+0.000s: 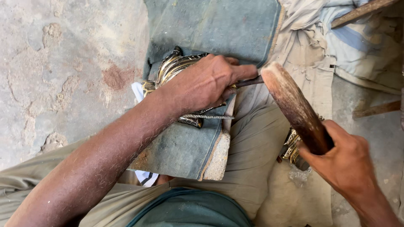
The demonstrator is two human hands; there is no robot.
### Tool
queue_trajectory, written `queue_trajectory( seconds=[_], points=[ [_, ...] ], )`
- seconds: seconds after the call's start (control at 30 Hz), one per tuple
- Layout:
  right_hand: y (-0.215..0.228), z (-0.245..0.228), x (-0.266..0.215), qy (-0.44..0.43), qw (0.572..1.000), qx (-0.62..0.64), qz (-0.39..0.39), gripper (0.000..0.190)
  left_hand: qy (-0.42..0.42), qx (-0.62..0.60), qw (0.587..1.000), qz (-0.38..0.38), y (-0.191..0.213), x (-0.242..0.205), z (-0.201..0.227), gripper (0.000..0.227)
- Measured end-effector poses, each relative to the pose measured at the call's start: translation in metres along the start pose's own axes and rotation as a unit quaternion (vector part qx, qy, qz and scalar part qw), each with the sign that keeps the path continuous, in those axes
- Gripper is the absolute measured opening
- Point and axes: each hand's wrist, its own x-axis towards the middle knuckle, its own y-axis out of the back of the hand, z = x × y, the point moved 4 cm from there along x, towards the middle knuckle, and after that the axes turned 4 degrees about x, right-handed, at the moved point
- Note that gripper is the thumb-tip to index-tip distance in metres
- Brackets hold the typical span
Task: The person sits on the floor and uses a hammer and chisel to shape a decorative metal object resting on a cloth-covered block. They repeatedly strike the chisel to emboss or flatten the metal surface, occasionally repositioning the object.
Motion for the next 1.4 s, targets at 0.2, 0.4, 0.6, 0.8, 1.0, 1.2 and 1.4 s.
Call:
queue_trajectory(
  seconds=[0.2,0.4,0.6,0.8,1.0,1.2,1.4],
  points=[
    [0.006,-0.009,-0.011,0.116,0.964,0.181,0.158,0.033,-0.013,-0.029,0.999,0.009,0.003,-0.003,-0.005,0.047],
    [0.004,-0.002,-0.017,0.071,0.971,0.152,0.17,0.031,-0.022,-0.04,0.999,0.022,0.002,-0.006,-0.006,0.046],
    [-0.001,-0.003,-0.018,0.121,0.965,0.158,0.172,0.032,-0.018,-0.013,1.0,0.01,0.001,-0.004,-0.002,0.043],
    [0.003,-0.008,-0.018,0.141,0.926,0.289,0.196,0.022,-0.004,0.025,1.0,-0.013,-0.002,-0.003,0.0,0.043],
    [-0.029,0.016,-0.006,-0.077,0.989,0.1,-0.072,0.045,-0.014,0.048,0.999,0.009,0.01,0.002,0.01,0.034],
    [-0.095,0.041,-0.01,-0.087,0.97,0.195,-0.114,0.062,0.019,-0.105,0.981,0.162,0.059,-0.068,-0.003,0.022],
    [-0.108,-0.014,-0.031,0.182,0.967,0.131,-0.124,0.075,0.183,-0.114,0.956,0.199,0.054,-0.14,-0.021,0.016]
  ],
)
